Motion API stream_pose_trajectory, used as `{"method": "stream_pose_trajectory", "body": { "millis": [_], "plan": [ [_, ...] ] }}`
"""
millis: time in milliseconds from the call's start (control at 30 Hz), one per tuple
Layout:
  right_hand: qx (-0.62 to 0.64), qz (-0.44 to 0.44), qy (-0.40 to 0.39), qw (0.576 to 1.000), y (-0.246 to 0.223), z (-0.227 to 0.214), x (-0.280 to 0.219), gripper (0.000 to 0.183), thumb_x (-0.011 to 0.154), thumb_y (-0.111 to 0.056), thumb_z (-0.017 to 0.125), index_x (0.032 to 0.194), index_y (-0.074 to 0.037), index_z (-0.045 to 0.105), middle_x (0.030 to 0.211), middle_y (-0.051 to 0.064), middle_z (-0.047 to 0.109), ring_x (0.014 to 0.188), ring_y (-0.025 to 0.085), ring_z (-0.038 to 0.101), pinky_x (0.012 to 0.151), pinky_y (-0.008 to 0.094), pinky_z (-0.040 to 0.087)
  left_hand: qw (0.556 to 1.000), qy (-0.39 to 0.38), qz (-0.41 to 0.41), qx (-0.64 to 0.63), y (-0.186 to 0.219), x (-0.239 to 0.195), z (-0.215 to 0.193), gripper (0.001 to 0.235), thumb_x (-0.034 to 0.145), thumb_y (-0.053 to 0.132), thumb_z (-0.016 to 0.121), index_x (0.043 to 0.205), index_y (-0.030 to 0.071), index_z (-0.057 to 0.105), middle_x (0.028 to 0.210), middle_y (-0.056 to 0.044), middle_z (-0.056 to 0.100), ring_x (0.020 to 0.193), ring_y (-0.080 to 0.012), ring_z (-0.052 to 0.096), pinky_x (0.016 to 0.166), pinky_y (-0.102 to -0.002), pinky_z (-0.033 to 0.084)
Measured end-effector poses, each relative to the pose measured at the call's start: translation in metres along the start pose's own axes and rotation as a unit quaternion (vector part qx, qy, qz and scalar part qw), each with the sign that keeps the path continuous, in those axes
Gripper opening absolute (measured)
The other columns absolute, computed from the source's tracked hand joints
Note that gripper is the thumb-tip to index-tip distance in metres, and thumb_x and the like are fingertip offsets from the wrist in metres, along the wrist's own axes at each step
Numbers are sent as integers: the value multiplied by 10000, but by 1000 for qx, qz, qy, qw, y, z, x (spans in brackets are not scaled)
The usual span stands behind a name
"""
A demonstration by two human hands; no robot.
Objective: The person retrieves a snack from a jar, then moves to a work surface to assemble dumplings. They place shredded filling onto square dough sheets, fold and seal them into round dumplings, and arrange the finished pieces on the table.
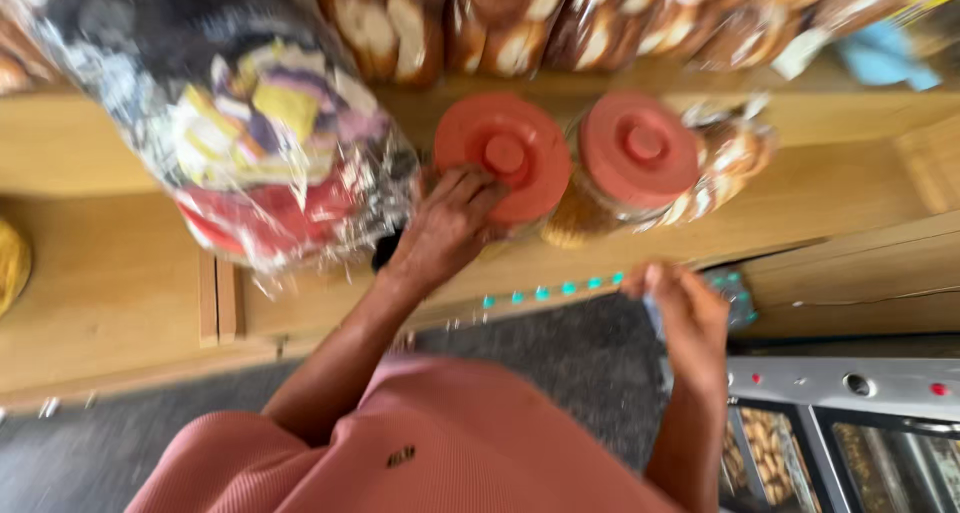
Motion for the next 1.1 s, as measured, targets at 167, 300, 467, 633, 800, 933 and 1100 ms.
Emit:
{"method": "stream_pose_trajectory", "body": {
  "millis": [167, 300, 467, 633, 800, 933, 1100],
  "plan": [
    [38, -16, -66, 997, 12, -7, 81, 244, 1071, -159, 649, 1129, 73, 697, 998, 116, 741, 947, 155, 685, 920, 308, 545, 997, 19, -18, 73, 14, 4, 7, 588, 760, 301, 857, 1261, 62, 664, 1244, -67, 653, 1249, -254, 568, 1133, -559, 315],
    [102, -49, -151, 982, 11, -22, 130, 258, 1079, -181, 660, 1158, 63, 686, 1036, 108, 744, 962, 154, 708, 947, 309, 581, 992, 26, -45, 112, 38, 10, 10, 529, 793, 234, 825, 1262, 50, 663, 1226, -101, 653, 1261, -296, 578, 1221, -557, 306],
    [106, -134, -205, 964, 11, -19, 178, 258, 1124, -179, 678, 1169, 75, 696, 1038, 126, 746, 924, 155, 716, 964, 309, 584, 983, 98, -61, 146, 63, 42, -16, 492, 859, 177, 793, 1285, -12, 633, 1164, -175, 623, 1194, -374, 559, 1204, -545, 349],
    [135, -125, -308, 933, 6, 21, 203, 210, 1096, -129, 670, 1183, 61, 691, 1061, 99, 736, 985, 133, 698, 938, 260, 562, 949, 222, -209, 76, 95, 44, -43, 370, 1019, 277, 739, 1270, 18, 660, 1059, -159, 639, 1006, -337, 635, 910, -439, 523],
    [27, -215, -394, 893, -25, 47, 215, 232, 1046, -125, 705, 1214, 35, 709, 1081, 89, 754, 998, 120, 694, 918, 258, 546, 889, 310, -337, 26, 132, -10, -71, 334, 1044, 316, 704, 1168, 8, 731, 977, -112, 721, 858, -200, 692, 748, -323, 554],
    [-195, -277, -451, 826, -42, 96, 227, 309, 975, -222, 751, 1207, -18, 732, 1082, 149, 757, 900, 226, 714, 817, 352, 543, 868, 279, -407, 54, 146, -67, -91, 326, 963, 305, 773, 1068, -4, 758, 881, -97, 740, 774, -188, 713, 700, -316, 549],
    [-353, -376, -562, 646, -21, 159, 223, 427, 880, -264, 770, 1232, -30, 708, 1160, 207, 722, 1067, 378, 677, 913, 467, 525, 860, 198, -439, 167, 137, -113, -82, 259, 865, 260, 828, 992, 38, 790, 872, -106, 733, 707, -253, 712, 655, -375, 558]
  ]
}}
Point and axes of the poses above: each hand's wrist, its own x-axis towards the middle knuckle, its own z-axis out of the palm, y = z × x, the point moved 2 cm from there along x, towards the middle knuckle
